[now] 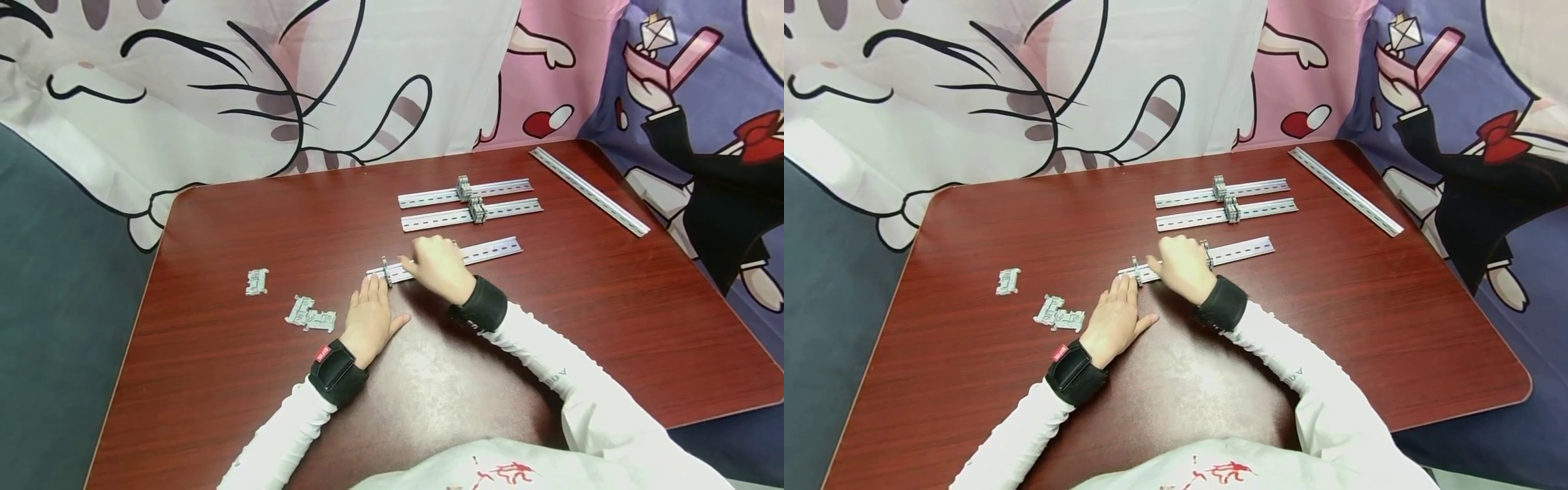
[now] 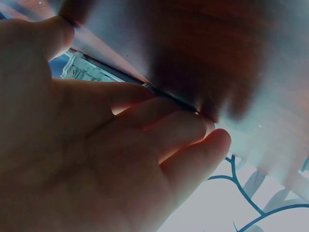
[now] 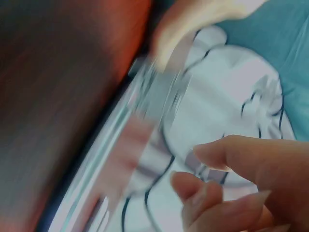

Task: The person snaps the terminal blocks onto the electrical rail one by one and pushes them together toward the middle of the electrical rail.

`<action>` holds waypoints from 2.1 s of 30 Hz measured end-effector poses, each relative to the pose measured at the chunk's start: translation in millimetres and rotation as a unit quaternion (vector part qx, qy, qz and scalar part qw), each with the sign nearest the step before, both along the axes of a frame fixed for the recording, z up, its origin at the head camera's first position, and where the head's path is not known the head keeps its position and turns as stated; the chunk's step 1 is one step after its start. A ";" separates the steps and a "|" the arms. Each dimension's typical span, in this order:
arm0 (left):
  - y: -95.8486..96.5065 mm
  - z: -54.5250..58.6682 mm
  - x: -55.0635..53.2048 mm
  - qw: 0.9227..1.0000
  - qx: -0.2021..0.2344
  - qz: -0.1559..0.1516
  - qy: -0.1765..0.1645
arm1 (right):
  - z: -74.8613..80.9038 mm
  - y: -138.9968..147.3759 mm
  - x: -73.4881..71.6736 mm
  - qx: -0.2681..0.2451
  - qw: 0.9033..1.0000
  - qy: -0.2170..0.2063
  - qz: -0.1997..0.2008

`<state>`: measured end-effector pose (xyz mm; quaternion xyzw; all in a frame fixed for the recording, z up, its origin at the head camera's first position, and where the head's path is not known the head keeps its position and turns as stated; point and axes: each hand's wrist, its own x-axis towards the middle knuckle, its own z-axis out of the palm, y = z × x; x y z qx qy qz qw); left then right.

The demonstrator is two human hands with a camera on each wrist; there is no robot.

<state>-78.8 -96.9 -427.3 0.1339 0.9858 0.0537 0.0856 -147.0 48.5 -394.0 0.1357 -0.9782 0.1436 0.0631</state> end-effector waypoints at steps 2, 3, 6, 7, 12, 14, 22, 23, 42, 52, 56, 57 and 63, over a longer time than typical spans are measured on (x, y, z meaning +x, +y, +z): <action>1.4 0.0 -0.1 1.000 -0.003 0.000 0.003 | -1.1 -13.2 1.4 -0.002 1.000 -0.011 0.021; 2.2 -0.1 -0.2 1.000 -0.006 -0.001 0.004 | -2.1 -18.8 2.3 -0.002 1.000 -0.016 0.027; 4.3 0.1 -0.1 1.000 -0.014 -0.003 0.006 | -5.0 -31.0 4.7 0.002 0.999 -0.028 0.028; 4.7 0.3 0.1 1.000 -0.015 -0.004 0.008 | -5.8 -33.7 5.2 0.005 0.999 -0.030 0.026; 4.5 0.2 1.6 0.999 -0.021 -0.009 0.024 | -7.2 -40.5 5.7 0.016 0.999 -0.035 0.022; 3.6 -0.6 1.7 0.999 -0.021 -0.010 0.031 | -7.2 -41.8 5.1 0.018 0.999 -0.036 0.022; 0.5 0.2 1.1 0.999 -0.018 -0.006 0.027 | -7.9 -44.3 2.3 0.013 0.999 -0.044 0.017; 0.1 0.5 1.0 1.000 -0.016 -0.004 0.023 | -8.2 -44.3 2.2 0.011 0.999 -0.043 0.018; -0.9 3.1 1.1 0.999 -0.032 -0.012 0.014 | -10.1 -17.6 -2.5 0.019 0.999 -0.039 -0.013; -0.8 1.7 -0.5 1.000 -0.017 -0.007 -0.006 | -12.4 -2.0 -3.4 0.024 0.999 -0.029 -0.033; -0.9 2.1 0.1 1.000 -0.016 -0.007 0.001 | -11.7 4.4 -3.7 0.016 0.999 -0.029 -0.040; -0.8 2.2 0.0 1.000 -0.015 -0.007 0.000 | -11.5 6.1 -3.9 0.013 0.999 -0.027 -0.041; -1.2 1.7 -0.1 1.000 -0.015 -0.005 -0.004 | -12.4 14.0 -4.6 0.005 0.999 -0.018 -0.045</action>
